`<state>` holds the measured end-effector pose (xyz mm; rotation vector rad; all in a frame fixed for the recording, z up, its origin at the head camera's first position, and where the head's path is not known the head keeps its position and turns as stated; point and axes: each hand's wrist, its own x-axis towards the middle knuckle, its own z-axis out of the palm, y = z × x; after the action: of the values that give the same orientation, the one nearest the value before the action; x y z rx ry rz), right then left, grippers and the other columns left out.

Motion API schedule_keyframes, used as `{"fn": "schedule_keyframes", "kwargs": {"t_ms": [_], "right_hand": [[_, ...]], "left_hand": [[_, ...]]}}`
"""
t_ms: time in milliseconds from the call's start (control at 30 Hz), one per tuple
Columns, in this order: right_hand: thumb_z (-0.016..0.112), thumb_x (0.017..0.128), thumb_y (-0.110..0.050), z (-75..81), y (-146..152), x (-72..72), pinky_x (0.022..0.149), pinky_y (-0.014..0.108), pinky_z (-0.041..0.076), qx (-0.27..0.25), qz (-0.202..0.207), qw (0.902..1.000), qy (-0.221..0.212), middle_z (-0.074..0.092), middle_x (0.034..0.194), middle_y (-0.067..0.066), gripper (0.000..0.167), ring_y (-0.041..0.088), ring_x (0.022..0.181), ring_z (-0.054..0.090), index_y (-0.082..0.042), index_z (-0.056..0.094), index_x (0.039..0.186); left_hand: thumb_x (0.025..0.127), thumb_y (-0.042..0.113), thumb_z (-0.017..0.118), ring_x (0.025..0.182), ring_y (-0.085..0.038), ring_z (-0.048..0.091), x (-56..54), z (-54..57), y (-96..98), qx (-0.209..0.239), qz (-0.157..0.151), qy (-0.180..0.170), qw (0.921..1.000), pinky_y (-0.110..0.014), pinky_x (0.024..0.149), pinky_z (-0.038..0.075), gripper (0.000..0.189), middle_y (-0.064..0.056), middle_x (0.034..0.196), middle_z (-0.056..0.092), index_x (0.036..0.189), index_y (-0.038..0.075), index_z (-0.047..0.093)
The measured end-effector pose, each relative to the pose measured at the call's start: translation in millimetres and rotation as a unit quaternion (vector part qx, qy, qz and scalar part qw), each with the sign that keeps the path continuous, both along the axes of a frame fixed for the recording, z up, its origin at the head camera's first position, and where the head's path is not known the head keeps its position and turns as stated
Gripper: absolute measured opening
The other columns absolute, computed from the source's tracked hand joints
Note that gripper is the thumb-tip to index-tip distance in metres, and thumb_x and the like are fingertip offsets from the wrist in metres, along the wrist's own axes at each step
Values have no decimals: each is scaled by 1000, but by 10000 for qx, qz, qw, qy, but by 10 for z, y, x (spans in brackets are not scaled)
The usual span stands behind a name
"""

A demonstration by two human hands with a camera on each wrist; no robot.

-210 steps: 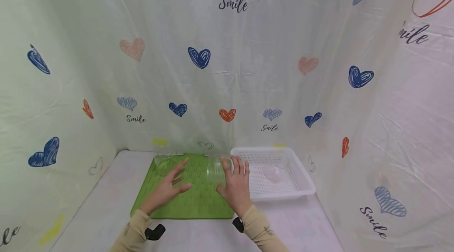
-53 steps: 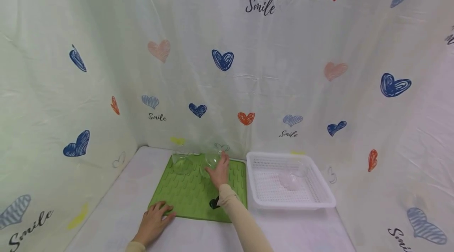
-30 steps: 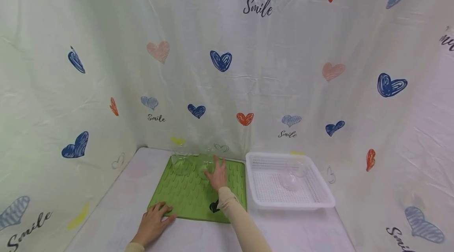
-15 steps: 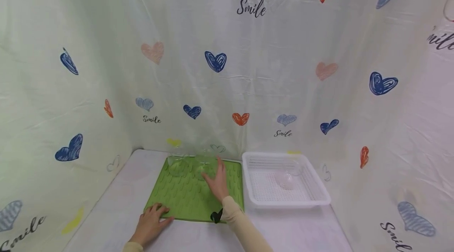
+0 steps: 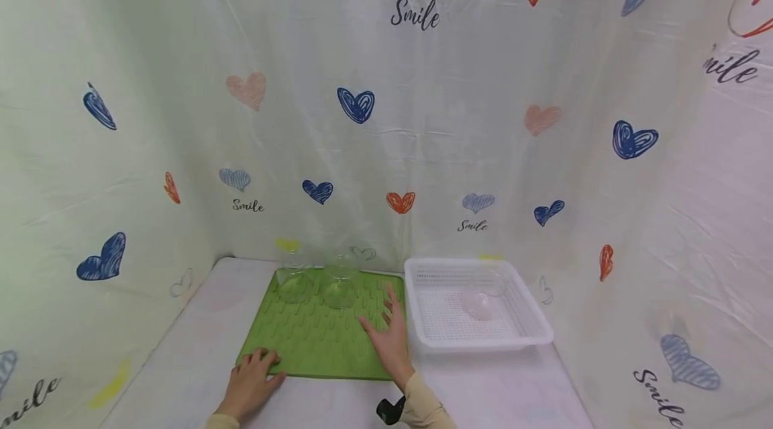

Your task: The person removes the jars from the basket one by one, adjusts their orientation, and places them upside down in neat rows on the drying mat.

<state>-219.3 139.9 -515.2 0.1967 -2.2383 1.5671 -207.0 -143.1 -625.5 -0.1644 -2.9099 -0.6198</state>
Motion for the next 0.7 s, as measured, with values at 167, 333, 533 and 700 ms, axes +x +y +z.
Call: {"fn": "schedule_keyframes", "kwargs": {"t_ms": [167, 333, 533, 700], "right_hand": [[76, 83, -13, 4, 355, 56, 103, 54, 45, 51, -418, 9988, 248, 34, 149, 25, 88, 47, 130, 43, -5, 22, 152], [78, 82, -23, -148, 795, -91, 105, 49, 44, -146, -959, 9946, 360, 33, 152, 18, 92, 41, 133, 42, -17, 21, 154], [78, 83, -28, -141, 1341, -167, 108, 57, 38, -237, -1978, 9795, 292, 28, 152, 21, 93, 43, 136, 34, -14, 19, 154], [78, 82, -31, -124, 1748, -226, 111, 64, 26, 84, -2656, 9640, -67, 23, 152, 26, 100, 46, 140, 24, -10, 14, 155]], "left_hand": [[80, 33, 75, 106, -45, 53, -12, -12, 6, 7, 65, -78, 9999, -69, 85, 45, 30, -18, 116, 58, 102, 15, 65], [79, 30, 76, 106, -47, 52, -21, 11, 9, -20, 204, -273, 9994, -70, 83, 44, 28, -20, 115, 57, 99, 13, 64], [80, 29, 75, 108, -49, 51, -55, 26, 31, -7, 238, -498, 9985, -71, 84, 43, 26, -20, 115, 57, 97, 14, 63], [80, 29, 75, 106, -49, 51, -74, 31, 59, 8, 172, -516, 9985, -70, 82, 44, 25, -19, 113, 56, 97, 14, 64]]}}
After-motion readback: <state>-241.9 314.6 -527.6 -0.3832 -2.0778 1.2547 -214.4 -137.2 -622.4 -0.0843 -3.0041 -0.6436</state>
